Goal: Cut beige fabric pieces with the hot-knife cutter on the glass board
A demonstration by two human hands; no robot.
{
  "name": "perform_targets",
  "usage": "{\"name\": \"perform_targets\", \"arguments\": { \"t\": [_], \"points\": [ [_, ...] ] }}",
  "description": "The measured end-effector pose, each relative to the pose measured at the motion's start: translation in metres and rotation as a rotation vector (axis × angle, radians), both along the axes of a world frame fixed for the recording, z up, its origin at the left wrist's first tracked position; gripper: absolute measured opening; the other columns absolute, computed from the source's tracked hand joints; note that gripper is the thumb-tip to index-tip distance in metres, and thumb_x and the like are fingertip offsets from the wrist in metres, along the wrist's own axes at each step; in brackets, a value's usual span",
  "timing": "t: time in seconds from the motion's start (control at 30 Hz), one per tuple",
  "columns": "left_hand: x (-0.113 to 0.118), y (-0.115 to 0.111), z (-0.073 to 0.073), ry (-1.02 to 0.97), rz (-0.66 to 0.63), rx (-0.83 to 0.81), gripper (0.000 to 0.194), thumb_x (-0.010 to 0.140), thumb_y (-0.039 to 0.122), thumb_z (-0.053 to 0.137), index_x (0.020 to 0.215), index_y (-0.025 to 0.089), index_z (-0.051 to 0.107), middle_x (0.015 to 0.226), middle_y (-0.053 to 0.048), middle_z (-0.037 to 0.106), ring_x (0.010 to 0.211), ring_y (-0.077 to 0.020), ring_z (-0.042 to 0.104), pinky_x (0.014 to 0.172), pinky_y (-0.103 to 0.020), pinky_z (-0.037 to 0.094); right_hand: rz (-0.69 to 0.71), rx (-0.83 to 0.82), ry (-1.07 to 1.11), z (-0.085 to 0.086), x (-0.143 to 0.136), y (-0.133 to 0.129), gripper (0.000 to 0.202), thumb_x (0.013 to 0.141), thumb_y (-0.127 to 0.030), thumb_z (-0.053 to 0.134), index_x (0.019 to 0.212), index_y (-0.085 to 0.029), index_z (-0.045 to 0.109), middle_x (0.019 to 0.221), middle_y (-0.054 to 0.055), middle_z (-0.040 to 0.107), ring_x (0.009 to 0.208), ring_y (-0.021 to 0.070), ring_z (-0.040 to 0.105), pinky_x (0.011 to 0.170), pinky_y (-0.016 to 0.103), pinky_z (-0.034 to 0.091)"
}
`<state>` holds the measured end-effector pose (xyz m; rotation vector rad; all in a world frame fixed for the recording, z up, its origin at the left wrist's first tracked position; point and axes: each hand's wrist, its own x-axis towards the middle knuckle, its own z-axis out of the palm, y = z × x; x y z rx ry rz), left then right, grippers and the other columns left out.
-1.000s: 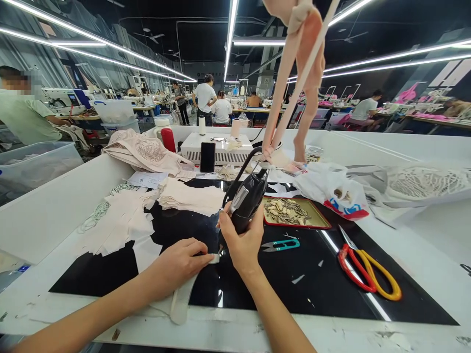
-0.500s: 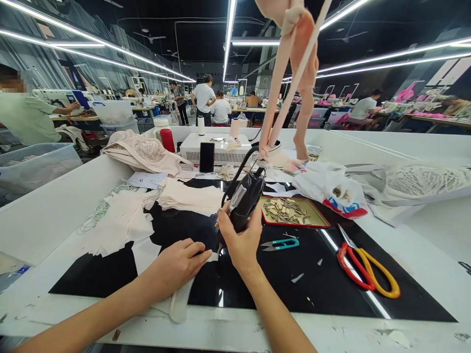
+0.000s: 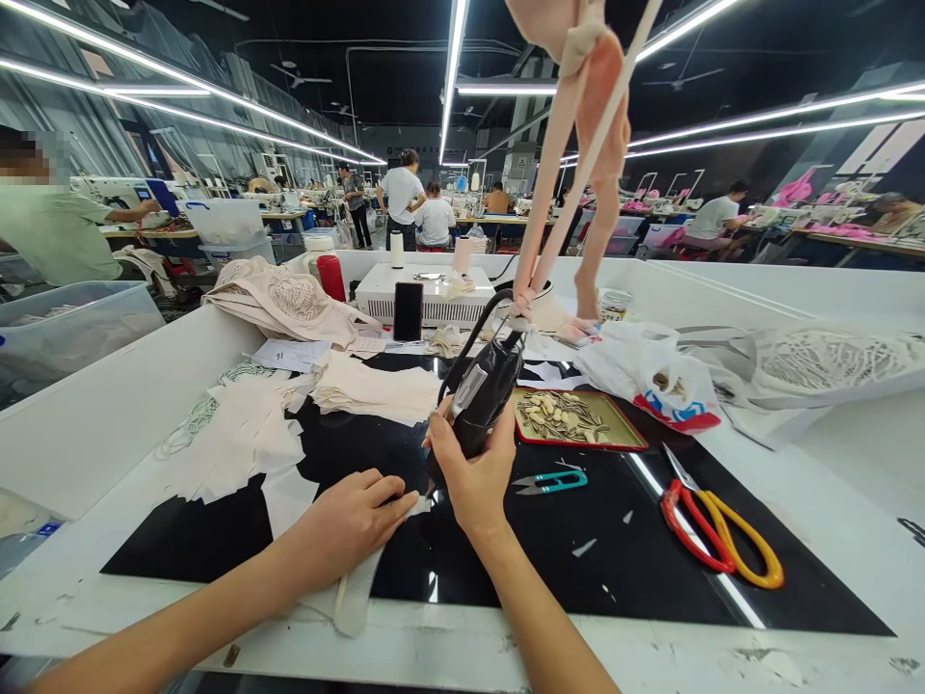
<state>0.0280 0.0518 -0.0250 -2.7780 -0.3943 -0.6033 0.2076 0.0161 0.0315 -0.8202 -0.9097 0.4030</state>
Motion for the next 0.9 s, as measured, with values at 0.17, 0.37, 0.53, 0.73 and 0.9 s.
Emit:
{"name": "perform_targets", "arguments": {
  "t": [0.17, 0.37, 0.53, 0.73, 0.9],
  "points": [
    [-0.0007, 0.0006, 0.0003, 0.006, -0.005, 0.001, 0.019, 0.108, 0.016, 0.050, 0.122, 0.015, 0.063, 0.100, -0.006, 0.068, 0.079, -0.0193, 0.063, 0.066, -0.034, 0.050, -0.058, -0.016, -0.014, -0.0005, 0.0010, 0.0018, 0.033, 0.085, -0.034, 0.082, 0.103, -0.026, 0.055, 0.081, -0.006, 0.068, 0.057, 0.0116, 0.063, 0.056, 0.028, 0.056],
    [-0.0014, 0.0005, -0.0014, 0.014, -0.005, 0.003, 0.020, 0.107, 0.014, 0.051, 0.124, 0.015, 0.062, 0.101, -0.006, 0.068, 0.079, -0.0197, 0.062, 0.067, -0.035, 0.051, -0.071, -0.015, -0.006, 0.0012, 0.0046, 0.0006, 0.036, 0.086, -0.035, 0.082, 0.109, -0.027, 0.056, 0.081, -0.006, 0.068, 0.057, 0.0124, 0.064, 0.056, 0.029, 0.057],
    [-0.0014, 0.0002, -0.0021, 0.016, -0.004, 0.001, 0.021, 0.107, 0.015, 0.052, 0.125, 0.015, 0.062, 0.101, -0.005, 0.068, 0.078, -0.0202, 0.061, 0.066, -0.035, 0.051, -0.056, -0.002, 0.011, -0.0001, 0.0024, 0.0008, 0.037, 0.086, -0.034, 0.083, 0.111, -0.027, 0.056, 0.082, -0.007, 0.069, 0.057, 0.0123, 0.064, 0.056, 0.029, 0.057],
    [-0.0007, 0.0000, -0.0024, -0.008, -0.013, -0.005, 0.022, 0.107, 0.016, 0.053, 0.127, 0.017, 0.062, 0.104, -0.005, 0.069, 0.079, -0.0206, 0.061, 0.067, -0.035, 0.050, -0.064, -0.012, -0.002, -0.0033, 0.0014, 0.0000, 0.033, 0.086, -0.032, 0.081, 0.108, -0.026, 0.056, 0.082, -0.007, 0.069, 0.057, 0.0114, 0.064, 0.055, 0.028, 0.057],
    [-0.0010, 0.0002, -0.0025, -0.010, -0.012, -0.006, 0.021, 0.107, 0.016, 0.055, 0.127, 0.018, 0.061, 0.105, -0.005, 0.069, 0.079, -0.0208, 0.061, 0.068, -0.035, 0.049, -0.058, -0.014, 0.009, -0.0022, 0.0019, -0.0039, 0.027, 0.088, -0.028, 0.079, 0.104, -0.026, 0.057, 0.084, -0.007, 0.069, 0.057, 0.0108, 0.064, 0.055, 0.028, 0.057]
  ]
}}
